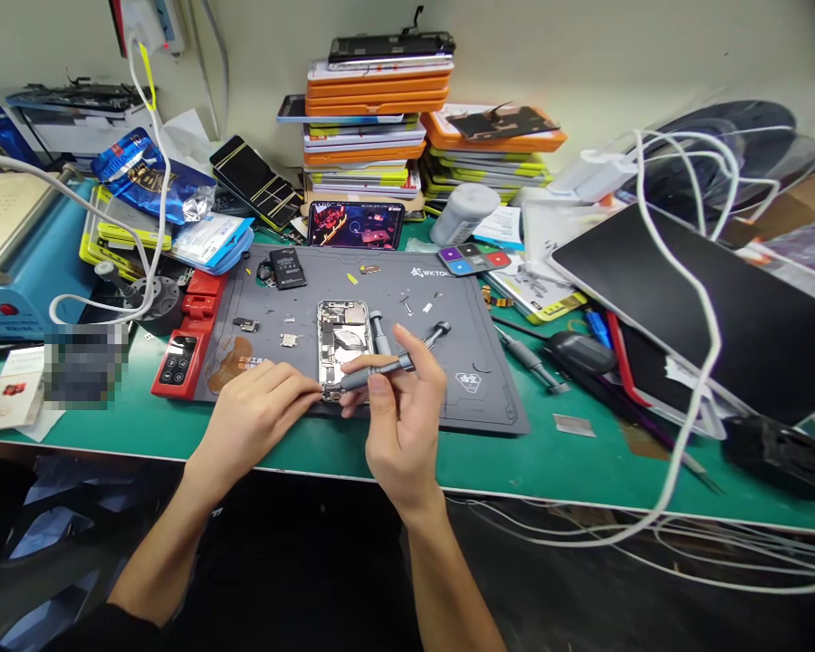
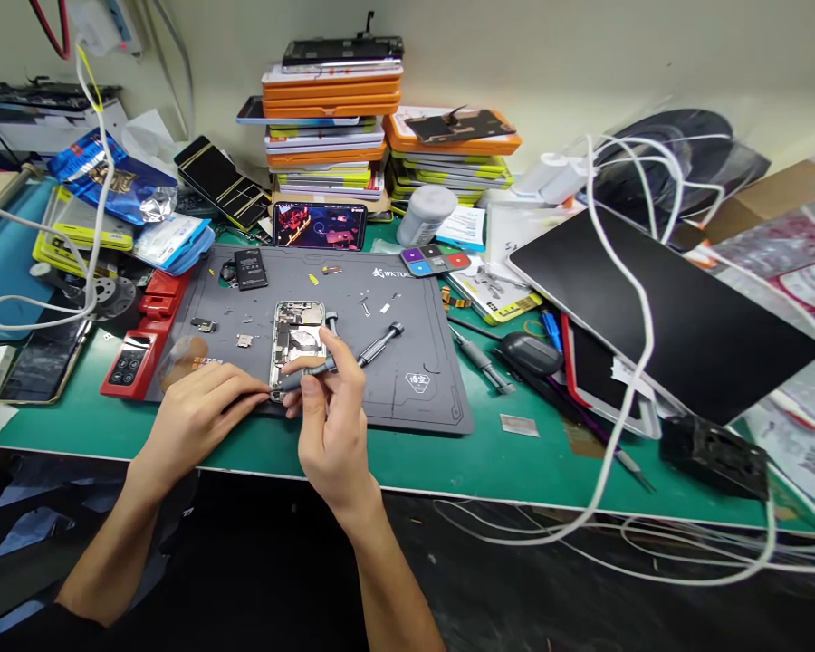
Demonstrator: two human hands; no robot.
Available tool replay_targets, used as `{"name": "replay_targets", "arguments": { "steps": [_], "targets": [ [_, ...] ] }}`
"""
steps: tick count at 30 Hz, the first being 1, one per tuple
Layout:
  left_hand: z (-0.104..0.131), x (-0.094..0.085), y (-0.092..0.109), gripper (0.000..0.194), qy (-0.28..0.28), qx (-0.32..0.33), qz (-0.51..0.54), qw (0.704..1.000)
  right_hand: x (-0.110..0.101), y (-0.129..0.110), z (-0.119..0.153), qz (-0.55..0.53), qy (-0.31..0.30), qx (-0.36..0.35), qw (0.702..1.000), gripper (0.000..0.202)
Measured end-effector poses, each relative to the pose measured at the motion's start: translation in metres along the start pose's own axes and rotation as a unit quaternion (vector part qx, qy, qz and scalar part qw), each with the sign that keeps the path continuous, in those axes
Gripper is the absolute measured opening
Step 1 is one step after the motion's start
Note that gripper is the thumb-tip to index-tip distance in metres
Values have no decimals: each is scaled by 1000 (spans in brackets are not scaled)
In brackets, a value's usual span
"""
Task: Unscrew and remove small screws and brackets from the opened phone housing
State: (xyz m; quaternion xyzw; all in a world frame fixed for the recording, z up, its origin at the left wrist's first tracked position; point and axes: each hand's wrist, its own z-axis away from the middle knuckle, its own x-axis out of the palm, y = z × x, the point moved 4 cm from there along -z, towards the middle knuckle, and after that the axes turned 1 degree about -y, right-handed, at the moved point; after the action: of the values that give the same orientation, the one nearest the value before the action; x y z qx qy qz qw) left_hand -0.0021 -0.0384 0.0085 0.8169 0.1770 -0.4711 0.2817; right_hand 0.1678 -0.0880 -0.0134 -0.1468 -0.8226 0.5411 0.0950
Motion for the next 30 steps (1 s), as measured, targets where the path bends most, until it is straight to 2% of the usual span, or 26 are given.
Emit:
{"name": "replay_targets", "arguments": {
  "steps": [20,30],
  "targets": [
    [-1,-1,1,12,14,12,9,1000,0,-3,-2,-9,4,-34,999,49],
    [-1,-1,1,11,19,12,10,1000,0,-2,-1,-7,5,-30,1000,49]
  ]
}}
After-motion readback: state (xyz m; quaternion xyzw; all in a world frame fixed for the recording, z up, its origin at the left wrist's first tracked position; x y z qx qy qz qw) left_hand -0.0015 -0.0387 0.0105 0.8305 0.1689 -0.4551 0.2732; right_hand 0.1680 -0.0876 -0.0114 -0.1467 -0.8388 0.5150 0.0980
